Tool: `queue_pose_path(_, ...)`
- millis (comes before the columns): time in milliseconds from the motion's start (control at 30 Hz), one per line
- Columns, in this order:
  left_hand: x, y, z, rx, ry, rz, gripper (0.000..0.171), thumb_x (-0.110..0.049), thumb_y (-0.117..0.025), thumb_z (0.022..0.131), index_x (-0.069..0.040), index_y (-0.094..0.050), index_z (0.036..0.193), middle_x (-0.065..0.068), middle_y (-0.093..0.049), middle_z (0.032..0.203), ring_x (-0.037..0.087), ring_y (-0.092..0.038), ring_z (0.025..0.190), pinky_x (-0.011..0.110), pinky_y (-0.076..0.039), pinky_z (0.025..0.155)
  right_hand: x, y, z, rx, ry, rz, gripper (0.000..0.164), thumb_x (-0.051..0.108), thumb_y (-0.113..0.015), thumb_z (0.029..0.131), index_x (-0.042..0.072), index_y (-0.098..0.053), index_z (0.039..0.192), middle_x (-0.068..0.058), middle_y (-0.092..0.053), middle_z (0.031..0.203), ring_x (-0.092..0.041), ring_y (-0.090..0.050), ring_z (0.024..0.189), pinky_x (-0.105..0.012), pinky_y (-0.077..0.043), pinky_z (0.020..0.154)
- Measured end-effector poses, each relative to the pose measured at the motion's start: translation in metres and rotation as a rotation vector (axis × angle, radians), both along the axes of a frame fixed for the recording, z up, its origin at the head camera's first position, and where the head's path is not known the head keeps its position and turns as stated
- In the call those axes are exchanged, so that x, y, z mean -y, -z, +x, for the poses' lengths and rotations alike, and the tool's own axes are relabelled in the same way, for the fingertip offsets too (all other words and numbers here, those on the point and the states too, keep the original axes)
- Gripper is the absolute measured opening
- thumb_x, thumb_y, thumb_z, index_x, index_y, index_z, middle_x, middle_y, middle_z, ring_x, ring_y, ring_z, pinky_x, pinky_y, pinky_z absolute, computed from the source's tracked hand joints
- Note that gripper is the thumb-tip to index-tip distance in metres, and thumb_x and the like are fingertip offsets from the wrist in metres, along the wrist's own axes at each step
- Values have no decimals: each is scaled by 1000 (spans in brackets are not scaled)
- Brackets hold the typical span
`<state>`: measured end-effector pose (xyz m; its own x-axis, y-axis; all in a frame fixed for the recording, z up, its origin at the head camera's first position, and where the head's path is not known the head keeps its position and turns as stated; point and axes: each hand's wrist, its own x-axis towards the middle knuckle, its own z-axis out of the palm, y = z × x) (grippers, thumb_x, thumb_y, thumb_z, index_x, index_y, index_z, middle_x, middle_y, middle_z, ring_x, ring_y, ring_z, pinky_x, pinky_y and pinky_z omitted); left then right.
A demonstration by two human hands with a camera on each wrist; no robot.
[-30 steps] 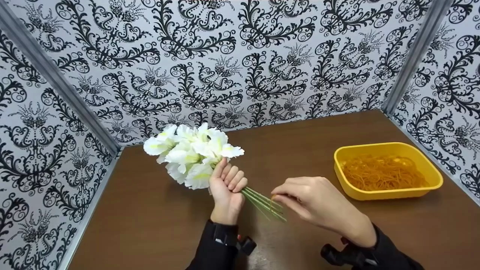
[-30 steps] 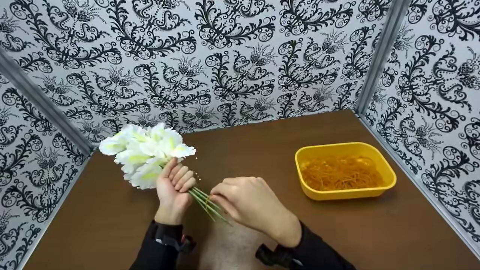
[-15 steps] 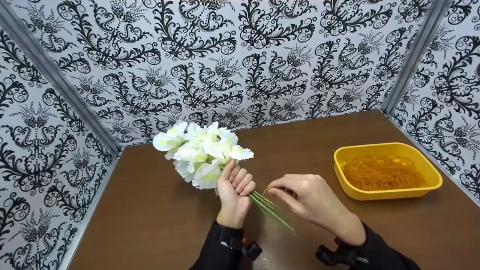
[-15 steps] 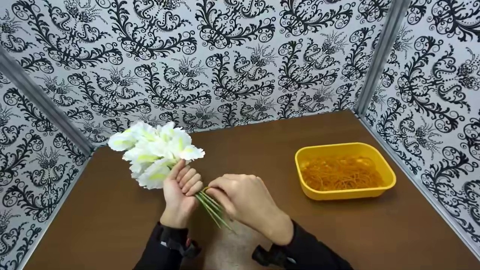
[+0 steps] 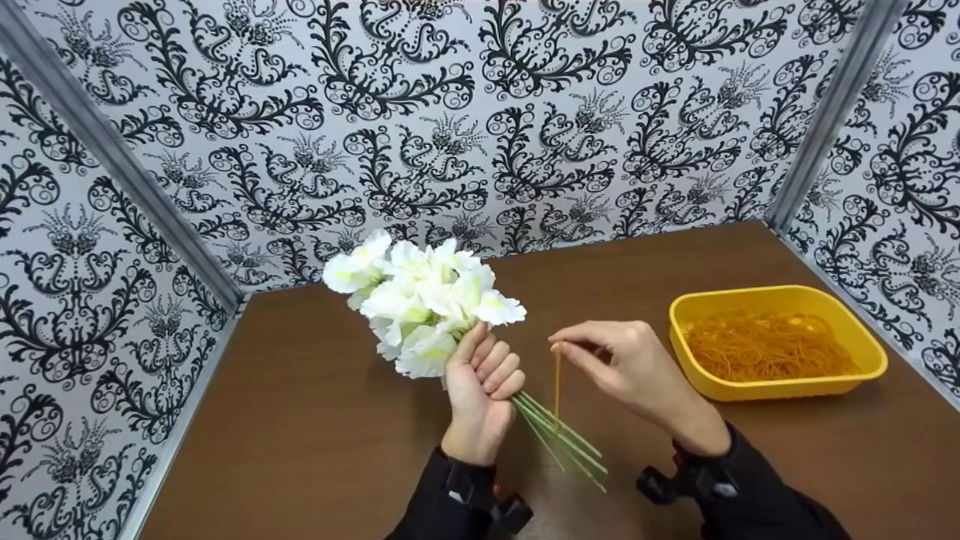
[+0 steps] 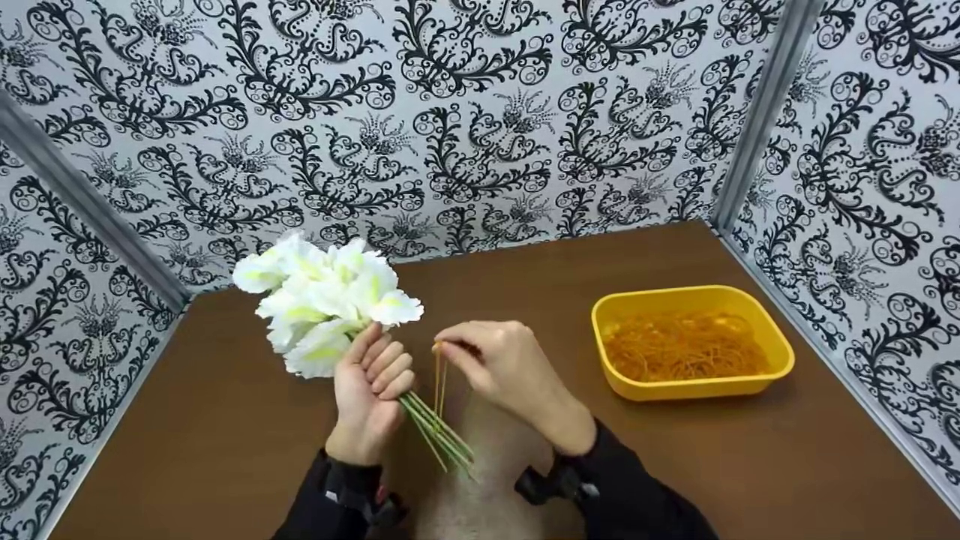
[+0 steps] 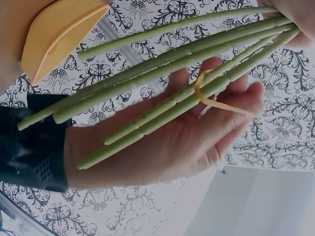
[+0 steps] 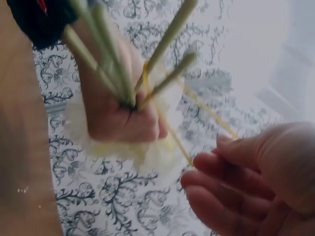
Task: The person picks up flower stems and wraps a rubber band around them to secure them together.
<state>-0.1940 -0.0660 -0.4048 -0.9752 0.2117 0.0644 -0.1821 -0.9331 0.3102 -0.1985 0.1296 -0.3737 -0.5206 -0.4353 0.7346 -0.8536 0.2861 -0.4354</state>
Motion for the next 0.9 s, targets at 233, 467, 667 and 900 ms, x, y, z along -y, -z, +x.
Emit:
queue_pose_path(233, 2, -5, 3, -1, -2, 27, 51, -23, -34, 108, -19, -25, 59, -11, -22, 48, 3, -15, 39, 15, -14, 36, -2, 8, -13, 194, -212, -102, 24, -9, -68, 92, -1, -72, 114, -14, -75, 100, -13, -71, 68, -29, -58, 52)
queue_pose_path(467, 3, -6, 6, -24, 15, 41, 51, -23, -33, 109, -18, -27, 58, -10, -22, 48, 3, -17, 38, 15, -15, 36, 4, 24, -24, 243, -271, -121, 25, -9, -65, 94, -2, -71, 117, -16, -74, 103, -17, -71, 74, -32, -60, 55)
queue_pose_path(667, 7, -5, 7, -104, 26, 160, 49, -23, -36, 108, -19, -23, 61, -10, -17, 53, 3, -15, 42, 16, -15, 38, 18, 45, -33, 126, -320, 8, 32, -12, -67, 90, -2, -70, 120, -12, -74, 99, -18, -67, 65, -24, -58, 57)
queue_pose_path(900, 20, -7, 5, -190, -41, 395, 48, -22, -47, 103, -20, -20, 63, -9, -17, 55, 4, -13, 46, 17, -13, 41, 39, 65, -29, 42, -405, 151, 24, -9, -63, 92, 6, -73, 109, -6, -72, 102, -14, -68, 88, -22, -56, 78)
